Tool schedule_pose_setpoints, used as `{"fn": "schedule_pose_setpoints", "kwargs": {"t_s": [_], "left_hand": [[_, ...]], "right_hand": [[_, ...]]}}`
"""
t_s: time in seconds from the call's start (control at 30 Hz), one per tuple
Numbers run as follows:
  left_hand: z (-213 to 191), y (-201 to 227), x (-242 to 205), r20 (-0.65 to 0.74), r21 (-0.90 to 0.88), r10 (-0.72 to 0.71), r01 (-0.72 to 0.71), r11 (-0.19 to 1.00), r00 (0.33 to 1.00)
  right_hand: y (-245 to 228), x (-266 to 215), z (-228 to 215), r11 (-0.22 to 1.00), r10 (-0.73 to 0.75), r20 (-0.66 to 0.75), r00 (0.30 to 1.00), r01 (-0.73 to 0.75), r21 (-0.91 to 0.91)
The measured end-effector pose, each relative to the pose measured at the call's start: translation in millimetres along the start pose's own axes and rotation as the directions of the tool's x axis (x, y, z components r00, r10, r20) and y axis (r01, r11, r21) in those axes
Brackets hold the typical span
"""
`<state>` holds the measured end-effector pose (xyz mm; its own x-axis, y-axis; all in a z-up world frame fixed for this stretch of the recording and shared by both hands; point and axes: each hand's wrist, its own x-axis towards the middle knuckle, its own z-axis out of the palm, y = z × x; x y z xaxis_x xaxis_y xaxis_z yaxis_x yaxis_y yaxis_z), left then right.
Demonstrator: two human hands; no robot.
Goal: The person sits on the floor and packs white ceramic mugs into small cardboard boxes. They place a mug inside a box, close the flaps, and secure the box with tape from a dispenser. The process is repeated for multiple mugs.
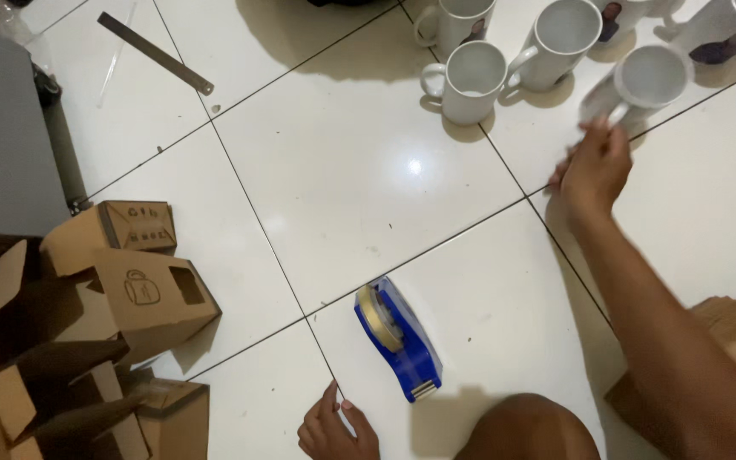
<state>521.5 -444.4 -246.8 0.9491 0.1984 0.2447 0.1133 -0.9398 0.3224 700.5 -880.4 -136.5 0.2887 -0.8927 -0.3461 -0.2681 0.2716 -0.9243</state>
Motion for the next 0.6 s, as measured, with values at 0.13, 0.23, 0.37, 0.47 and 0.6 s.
{"fn": "schedule_pose_setpoints", "kwargs": {"t_s": [0.13,0.23,0.37,0.47,0.6], "left_hand": [[-10,12,4,-0.050,-0.044,0.043,-0.045,0.998,0.998],[-16,7,-1,-0.014,-0.063,0.079,-0.080,0.995,0.997],[-9,5,0,0.002,-0.041,0.041,-0.041,0.998,0.999],[-10,2,0,0.006,-0.029,0.047,-0.047,0.998,0.999],[-14,14,3,-0.088,-0.027,0.086,-0.089,0.996,0.992]], "right_hand": [[68,-23,-23,0.918,-0.274,0.120,0.954,0.297,-0.263],[70,-76,-30,0.873,-0.135,0.258,0.957,0.238,-0.426],[57,-124,-41,0.827,-0.036,0.485,0.874,0.298,-0.476],[47,-145,-60,0.841,0.104,0.562,0.821,0.229,-0.489],[29,-126,-84,0.659,0.255,0.678,0.689,0.389,-0.644]]}}
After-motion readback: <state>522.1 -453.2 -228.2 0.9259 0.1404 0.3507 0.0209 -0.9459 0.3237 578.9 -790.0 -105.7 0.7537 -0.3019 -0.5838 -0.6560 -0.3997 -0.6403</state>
